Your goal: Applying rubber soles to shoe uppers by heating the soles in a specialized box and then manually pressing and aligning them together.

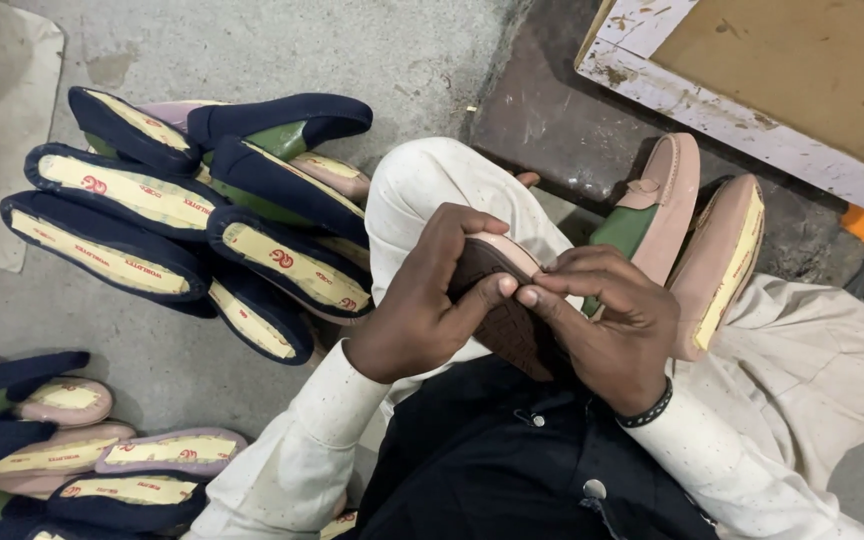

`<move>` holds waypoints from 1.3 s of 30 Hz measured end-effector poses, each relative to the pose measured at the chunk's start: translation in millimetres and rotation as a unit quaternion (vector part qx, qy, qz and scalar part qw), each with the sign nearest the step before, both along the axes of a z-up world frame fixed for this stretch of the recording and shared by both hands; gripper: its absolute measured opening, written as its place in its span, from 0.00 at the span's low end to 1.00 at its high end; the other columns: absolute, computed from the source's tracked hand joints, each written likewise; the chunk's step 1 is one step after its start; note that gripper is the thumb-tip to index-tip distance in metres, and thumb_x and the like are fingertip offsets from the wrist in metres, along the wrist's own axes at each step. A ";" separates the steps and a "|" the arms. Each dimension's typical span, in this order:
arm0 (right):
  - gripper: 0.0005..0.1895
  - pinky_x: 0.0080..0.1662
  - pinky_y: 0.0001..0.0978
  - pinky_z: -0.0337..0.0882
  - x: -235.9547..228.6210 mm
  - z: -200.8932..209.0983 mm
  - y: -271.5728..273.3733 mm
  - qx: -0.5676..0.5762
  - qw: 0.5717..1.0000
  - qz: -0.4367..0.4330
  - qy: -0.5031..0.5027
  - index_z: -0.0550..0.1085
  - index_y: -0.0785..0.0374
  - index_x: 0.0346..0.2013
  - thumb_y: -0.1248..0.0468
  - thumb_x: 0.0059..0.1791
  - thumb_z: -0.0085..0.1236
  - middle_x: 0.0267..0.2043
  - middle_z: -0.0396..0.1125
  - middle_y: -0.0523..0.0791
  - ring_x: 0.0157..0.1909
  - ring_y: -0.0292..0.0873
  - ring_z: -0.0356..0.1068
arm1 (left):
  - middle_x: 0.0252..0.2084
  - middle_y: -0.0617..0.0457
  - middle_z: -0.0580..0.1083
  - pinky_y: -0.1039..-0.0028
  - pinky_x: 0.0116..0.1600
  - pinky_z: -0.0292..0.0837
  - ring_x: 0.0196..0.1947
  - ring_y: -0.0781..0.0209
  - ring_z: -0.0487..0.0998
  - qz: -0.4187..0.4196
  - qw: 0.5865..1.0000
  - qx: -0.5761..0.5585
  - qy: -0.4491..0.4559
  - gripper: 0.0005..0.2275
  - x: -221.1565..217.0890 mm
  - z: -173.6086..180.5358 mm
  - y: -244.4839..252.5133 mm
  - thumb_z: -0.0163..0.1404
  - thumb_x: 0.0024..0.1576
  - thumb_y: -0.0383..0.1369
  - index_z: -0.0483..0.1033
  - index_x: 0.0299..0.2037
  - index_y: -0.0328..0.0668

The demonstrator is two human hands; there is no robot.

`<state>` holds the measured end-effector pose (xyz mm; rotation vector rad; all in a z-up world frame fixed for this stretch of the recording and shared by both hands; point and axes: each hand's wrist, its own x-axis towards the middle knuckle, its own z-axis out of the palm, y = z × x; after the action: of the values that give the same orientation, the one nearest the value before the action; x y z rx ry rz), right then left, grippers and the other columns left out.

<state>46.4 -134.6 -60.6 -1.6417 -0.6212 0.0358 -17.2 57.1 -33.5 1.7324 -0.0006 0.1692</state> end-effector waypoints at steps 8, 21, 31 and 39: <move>0.09 0.47 0.45 0.78 5.5 11.2 2.2 0.019 1.000 0.004 0.025 0.81 0.71 0.33 0.75 0.41 0.74 0.29 0.71 0.52 0.42 0.54 0.77 | 0.38 0.50 0.68 0.58 0.49 0.72 0.41 0.47 0.75 0.045 0.998 0.018 -0.026 0.09 3.5 11.0 -23.2 0.47 0.67 0.32 0.68 0.54 0.37; 0.23 0.48 0.51 0.73 45.0 34.9 -4.6 -0.095 0.981 0.057 0.159 0.76 0.69 0.54 0.57 0.63 0.35 0.38 0.73 0.57 0.46 0.49 0.73 | 0.34 0.33 0.74 0.49 0.43 0.72 0.42 0.25 0.78 0.193 0.980 0.029 0.031 0.21 33.8 18.0 -61.9 0.29 0.69 0.45 0.67 0.35 0.37; 0.31 0.30 0.40 0.62 66.2 38.5 -0.2 -0.265 0.963 -0.047 0.011 0.74 0.62 0.18 0.51 0.62 0.44 0.16 0.66 0.52 0.22 0.49 0.68 | 0.20 0.30 0.73 0.47 0.29 0.71 0.27 0.25 0.78 0.219 0.953 0.208 0.042 0.25 61.8 3.3 -87.4 0.35 0.67 0.37 0.76 0.22 0.30; 0.49 0.65 0.67 0.57 22.7 12.5 -67.9 -0.130 0.966 0.162 0.157 0.55 0.68 0.73 0.53 0.43 0.63 0.68 0.57 0.66 0.69 0.69 0.56 | 0.22 0.29 0.75 0.45 0.38 0.69 0.34 0.25 0.80 0.256 0.951 0.137 0.109 0.32 93.1 33.4 -42.8 0.30 0.64 0.49 0.80 0.25 0.28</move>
<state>69.1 -202.5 -48.1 -1.7205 -0.6520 0.6282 75.9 14.3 -0.1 1.9916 0.6192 0.3711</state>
